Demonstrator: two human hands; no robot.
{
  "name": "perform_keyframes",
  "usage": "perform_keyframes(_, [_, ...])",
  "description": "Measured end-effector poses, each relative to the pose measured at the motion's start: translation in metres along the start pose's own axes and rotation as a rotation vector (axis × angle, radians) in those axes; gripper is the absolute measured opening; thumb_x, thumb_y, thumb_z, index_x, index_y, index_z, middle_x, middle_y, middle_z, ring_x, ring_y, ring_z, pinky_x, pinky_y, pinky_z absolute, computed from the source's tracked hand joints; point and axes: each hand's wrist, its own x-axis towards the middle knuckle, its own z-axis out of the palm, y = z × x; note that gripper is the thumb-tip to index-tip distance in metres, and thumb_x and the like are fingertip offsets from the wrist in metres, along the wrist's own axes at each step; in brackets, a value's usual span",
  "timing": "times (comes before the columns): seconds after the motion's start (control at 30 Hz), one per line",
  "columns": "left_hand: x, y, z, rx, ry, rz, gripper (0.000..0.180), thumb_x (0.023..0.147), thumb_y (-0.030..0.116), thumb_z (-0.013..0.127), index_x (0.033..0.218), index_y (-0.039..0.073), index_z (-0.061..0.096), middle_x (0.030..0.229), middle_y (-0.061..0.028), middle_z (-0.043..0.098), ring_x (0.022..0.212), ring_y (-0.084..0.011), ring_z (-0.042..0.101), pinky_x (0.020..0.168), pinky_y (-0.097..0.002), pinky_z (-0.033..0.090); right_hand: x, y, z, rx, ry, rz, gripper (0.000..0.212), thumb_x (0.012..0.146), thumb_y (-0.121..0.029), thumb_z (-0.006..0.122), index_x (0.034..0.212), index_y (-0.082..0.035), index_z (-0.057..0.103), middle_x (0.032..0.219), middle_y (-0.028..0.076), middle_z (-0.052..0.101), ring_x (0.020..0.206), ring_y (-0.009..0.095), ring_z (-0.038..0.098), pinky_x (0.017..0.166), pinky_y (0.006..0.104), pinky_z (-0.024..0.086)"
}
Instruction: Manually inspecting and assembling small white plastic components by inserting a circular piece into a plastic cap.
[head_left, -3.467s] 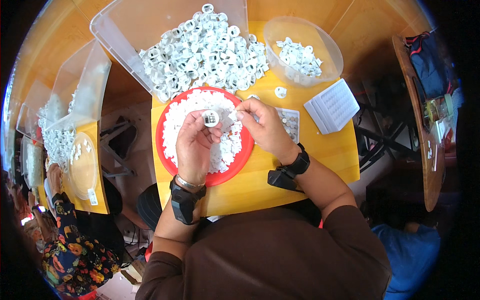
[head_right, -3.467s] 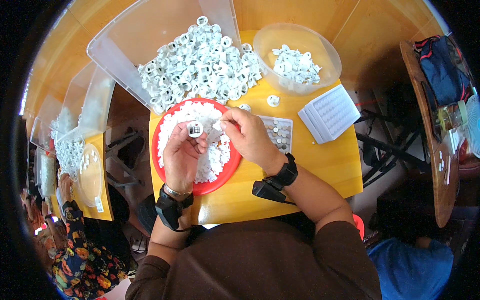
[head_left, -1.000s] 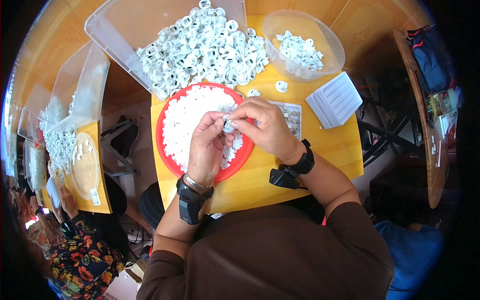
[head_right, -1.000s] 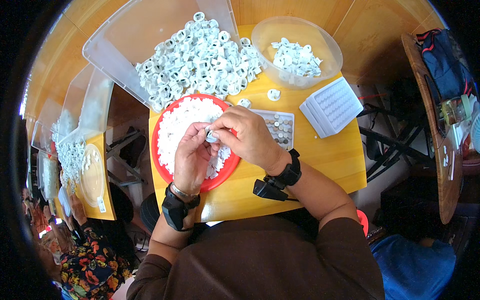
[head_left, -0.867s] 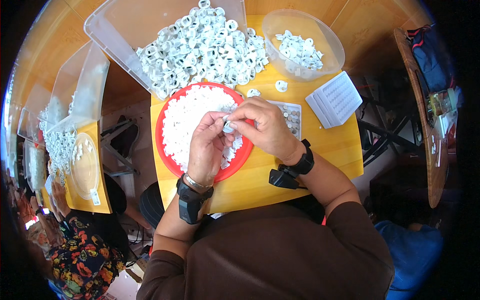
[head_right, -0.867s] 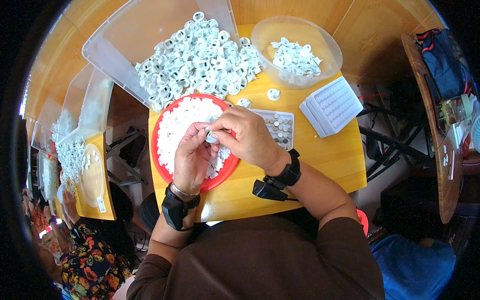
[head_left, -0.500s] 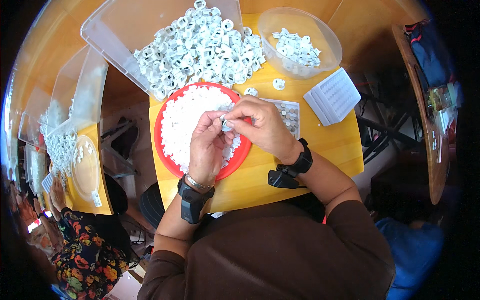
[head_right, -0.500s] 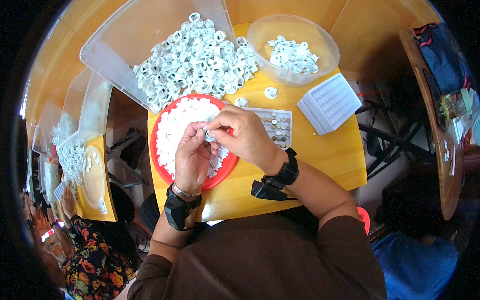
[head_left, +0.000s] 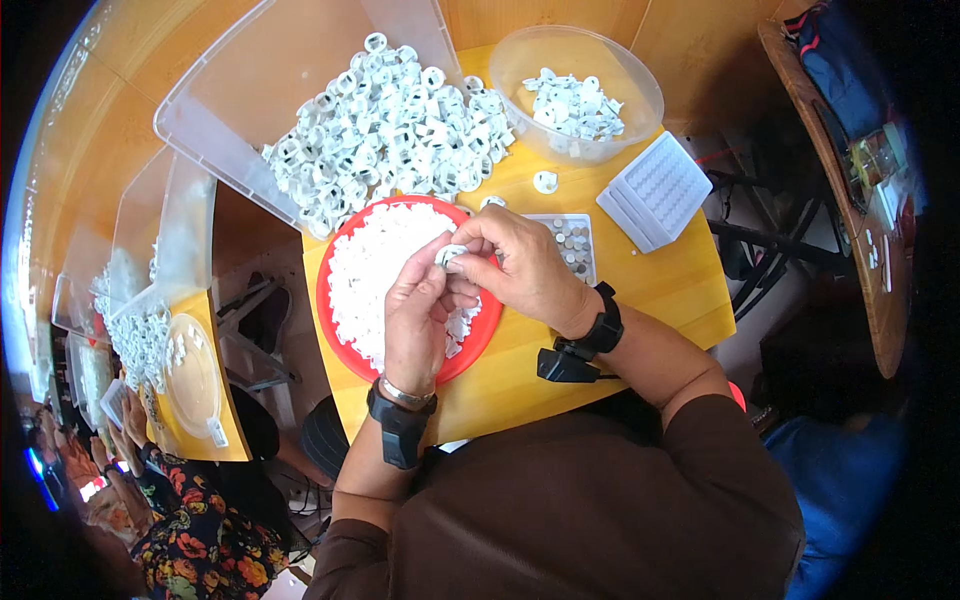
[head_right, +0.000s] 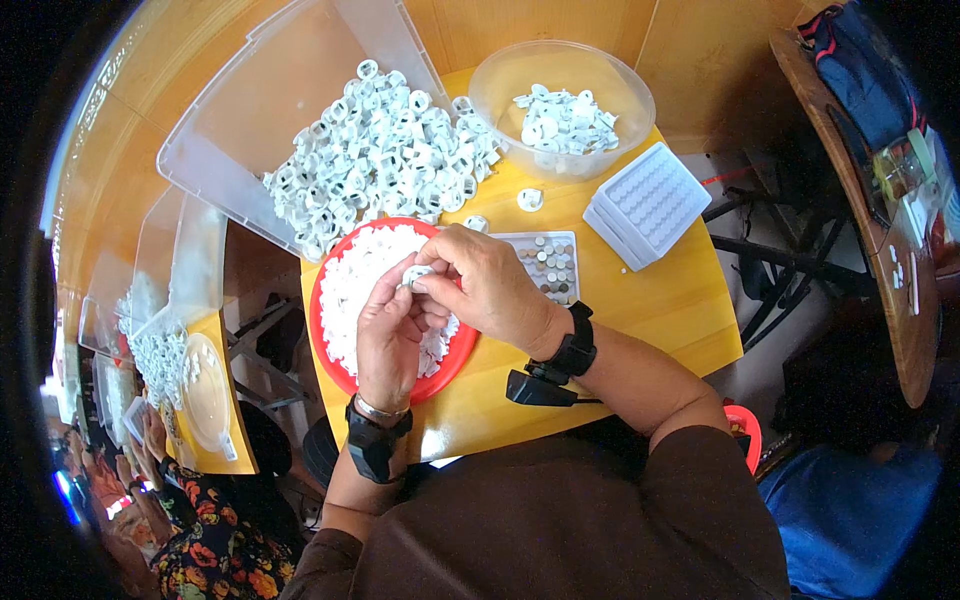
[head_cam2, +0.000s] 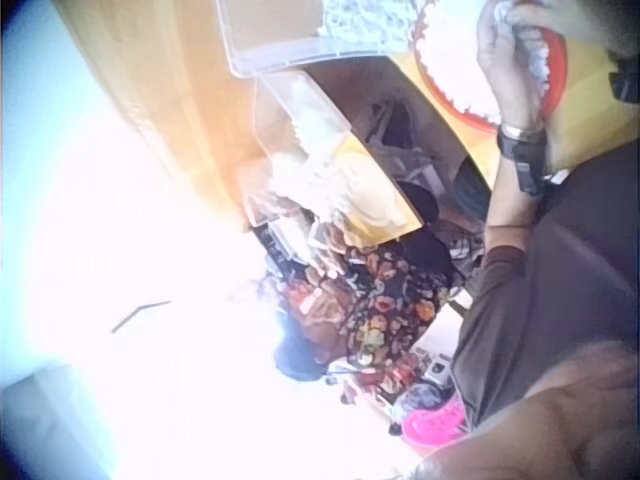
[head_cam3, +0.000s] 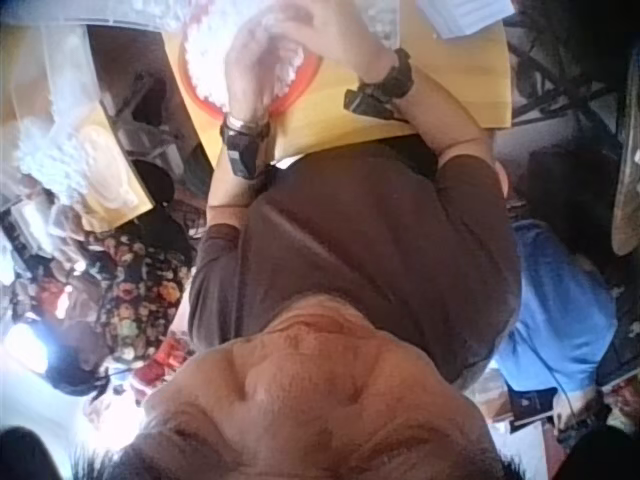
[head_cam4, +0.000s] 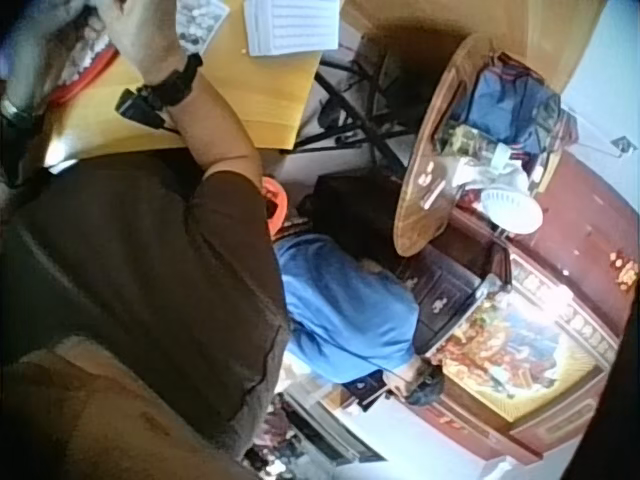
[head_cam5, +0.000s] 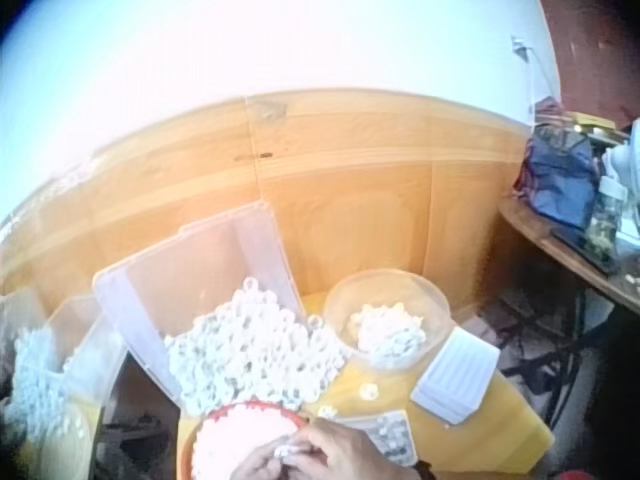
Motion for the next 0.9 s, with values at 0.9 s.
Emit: perform_keyframes(0.9, [-0.0018,0.0013,-0.0040,0.053,0.029,0.036,0.033,0.094,0.000,0.039,0.126,-0.002,0.046,0.094,-0.0136,0.065,0.078,-0.0194,0.066,0.073,-0.0297,0.055,0.0005,0.0073,0.0076,0.019,0.060,-0.171,0.012,0.080,0.000,0.063,0.091,-0.002,0.061,0.088,0.011,0.062,0.075,0.026,0.063,0.064,0.0328,0.051])
